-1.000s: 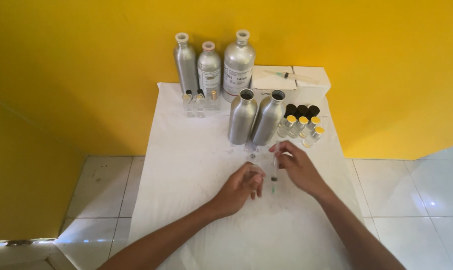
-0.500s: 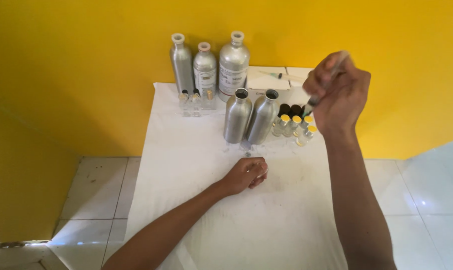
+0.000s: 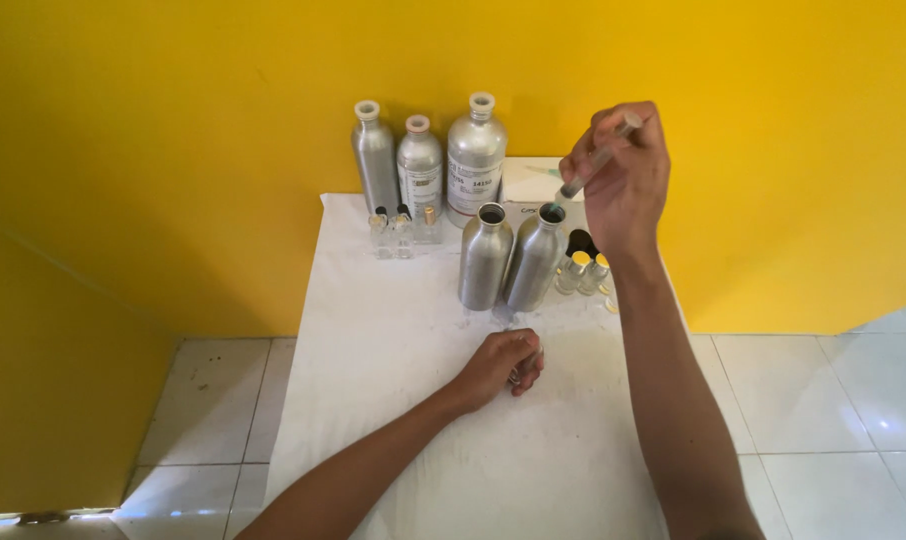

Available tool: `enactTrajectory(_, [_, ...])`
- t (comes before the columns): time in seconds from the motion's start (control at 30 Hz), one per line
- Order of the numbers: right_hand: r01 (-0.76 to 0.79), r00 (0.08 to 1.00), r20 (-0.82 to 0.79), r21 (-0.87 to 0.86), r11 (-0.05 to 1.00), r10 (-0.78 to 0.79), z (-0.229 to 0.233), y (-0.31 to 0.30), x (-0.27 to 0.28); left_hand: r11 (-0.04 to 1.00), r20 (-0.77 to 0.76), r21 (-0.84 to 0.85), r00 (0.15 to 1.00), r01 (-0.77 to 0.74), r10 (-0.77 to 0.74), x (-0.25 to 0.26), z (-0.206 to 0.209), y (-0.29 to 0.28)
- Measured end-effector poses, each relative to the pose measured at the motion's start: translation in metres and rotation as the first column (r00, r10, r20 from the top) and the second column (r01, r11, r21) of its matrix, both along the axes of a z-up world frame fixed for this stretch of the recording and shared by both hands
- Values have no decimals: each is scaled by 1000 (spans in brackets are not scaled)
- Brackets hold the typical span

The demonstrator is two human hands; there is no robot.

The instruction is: Transferring fragrance liquid from large bottles to small vials using a syringe.

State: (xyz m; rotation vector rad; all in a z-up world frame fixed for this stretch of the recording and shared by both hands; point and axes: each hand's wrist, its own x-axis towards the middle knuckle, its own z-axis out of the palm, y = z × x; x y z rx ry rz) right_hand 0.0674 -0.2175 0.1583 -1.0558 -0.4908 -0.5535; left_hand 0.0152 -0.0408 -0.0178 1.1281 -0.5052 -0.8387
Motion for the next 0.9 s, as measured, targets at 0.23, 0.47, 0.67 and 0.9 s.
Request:
enactTrajectory(0.23, [181,977,-89,-152,972,-196,-27,3,19,996,50,-74,998,-39,43,1,-18,-5])
enactTrajectory(0.47, [339,938,-26,-148,929,-347,-40,19,25,1000,84,-25,996,-15,17,2,-25,-5])
enactTrajectory(0.67, [433,895,33,-296,852,-444,-43,27,27,1000,117,31,993,-7,4,-1,-22,-3])
enactTrajectory(0.9, [471,869,37,-363,804,-493,-38,30,24,1000,161,27,987,-7,3,-2,-18,-2])
